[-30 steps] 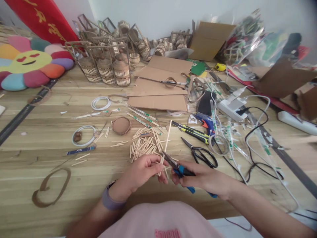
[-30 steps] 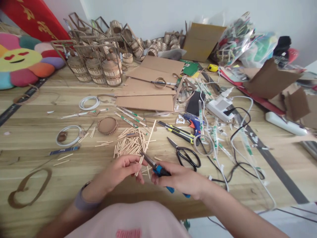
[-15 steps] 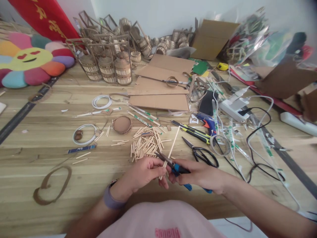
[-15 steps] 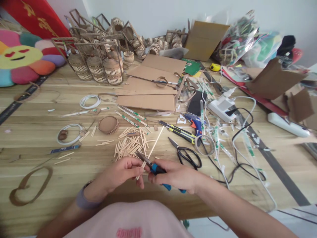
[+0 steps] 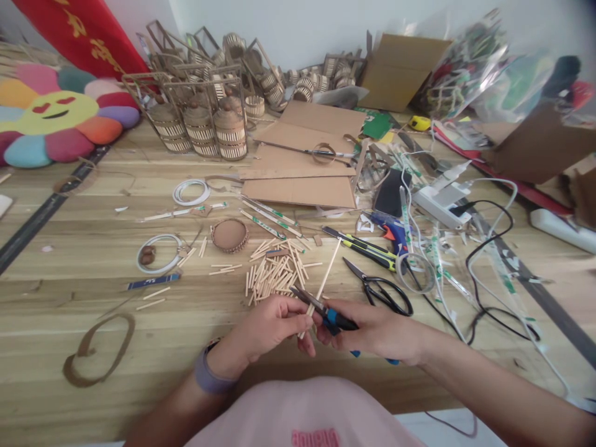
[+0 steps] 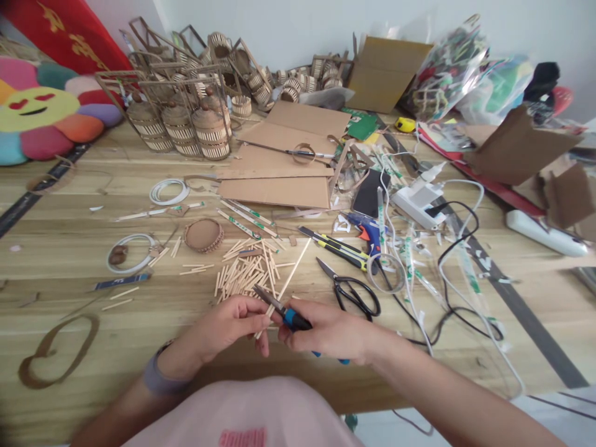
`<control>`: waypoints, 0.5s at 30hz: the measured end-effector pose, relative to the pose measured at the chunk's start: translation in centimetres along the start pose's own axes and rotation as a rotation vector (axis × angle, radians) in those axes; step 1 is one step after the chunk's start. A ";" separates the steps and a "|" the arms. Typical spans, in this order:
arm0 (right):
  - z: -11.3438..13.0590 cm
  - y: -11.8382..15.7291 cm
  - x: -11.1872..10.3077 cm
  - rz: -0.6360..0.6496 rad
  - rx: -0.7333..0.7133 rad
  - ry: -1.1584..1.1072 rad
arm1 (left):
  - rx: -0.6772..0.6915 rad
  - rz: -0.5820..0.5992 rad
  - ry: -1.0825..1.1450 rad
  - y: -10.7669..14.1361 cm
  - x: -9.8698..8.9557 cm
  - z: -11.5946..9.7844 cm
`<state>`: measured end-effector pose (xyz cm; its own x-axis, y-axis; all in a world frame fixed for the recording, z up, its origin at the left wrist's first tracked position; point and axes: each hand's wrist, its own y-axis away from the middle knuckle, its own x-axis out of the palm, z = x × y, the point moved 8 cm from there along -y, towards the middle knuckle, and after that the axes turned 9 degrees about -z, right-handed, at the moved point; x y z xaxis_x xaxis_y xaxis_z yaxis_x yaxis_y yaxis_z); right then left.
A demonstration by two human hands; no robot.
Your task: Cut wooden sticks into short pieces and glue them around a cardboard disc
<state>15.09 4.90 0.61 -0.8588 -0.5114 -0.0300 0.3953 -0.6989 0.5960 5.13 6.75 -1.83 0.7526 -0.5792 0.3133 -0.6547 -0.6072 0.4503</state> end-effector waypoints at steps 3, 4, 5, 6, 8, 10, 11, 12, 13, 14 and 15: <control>-0.1 -0.1 0.0 0.003 -0.013 0.033 | 0.000 0.000 -0.001 0.0 0.0 0.1; -0.2 -0.2 -0.1 0.000 -0.018 0.049 | 0.000 0.000 -0.005 0.0 0.0 0.1; -0.2 -0.2 -0.1 -0.004 -0.024 0.066 | 0.001 -0.001 -0.009 0.0 0.0 0.1; -0.2 -0.3 -0.1 -0.007 -0.031 0.080 | 0.001 -0.001 -0.013 0.0 0.0 0.1; -0.3 -0.3 -0.2 -0.014 -0.043 0.107 | 0.001 -0.007 -0.017 0.0 -0.1 0.1; -0.5 -0.4 -0.4 -0.033 -0.044 0.164 | 0.002 -0.011 -0.033 0.1 -0.1 0.0; -0.6 -0.4 -0.5 -0.051 -0.051 0.203 | 0.005 -0.012 -0.047 0.1 -0.1 -0.1; -0.6 -0.5 -0.6 -0.072 -0.065 0.245 | 0.009 -0.012 -0.063 0.1 -0.1 -0.1; -0.6 -0.5 -0.6 -0.091 -0.086 0.284 | 0.013 -0.013 -0.081 0.2 -0.1 -0.2; -0.5 -0.5 -0.6 -0.112 -0.111 0.315 | 0.019 -0.016 -0.100 0.2 -0.2 -0.2; -0.4 -0.6 -0.6 -0.132 -0.135 0.340 | 0.023 -0.019 -0.116 0.2 -0.2 -0.2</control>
<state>15.53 5.42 -0.01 -0.7571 -0.5336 -0.3770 0.3478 -0.8177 0.4588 4.87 6.85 -1.67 0.7525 -0.6259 0.2052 -0.6429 -0.6304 0.4350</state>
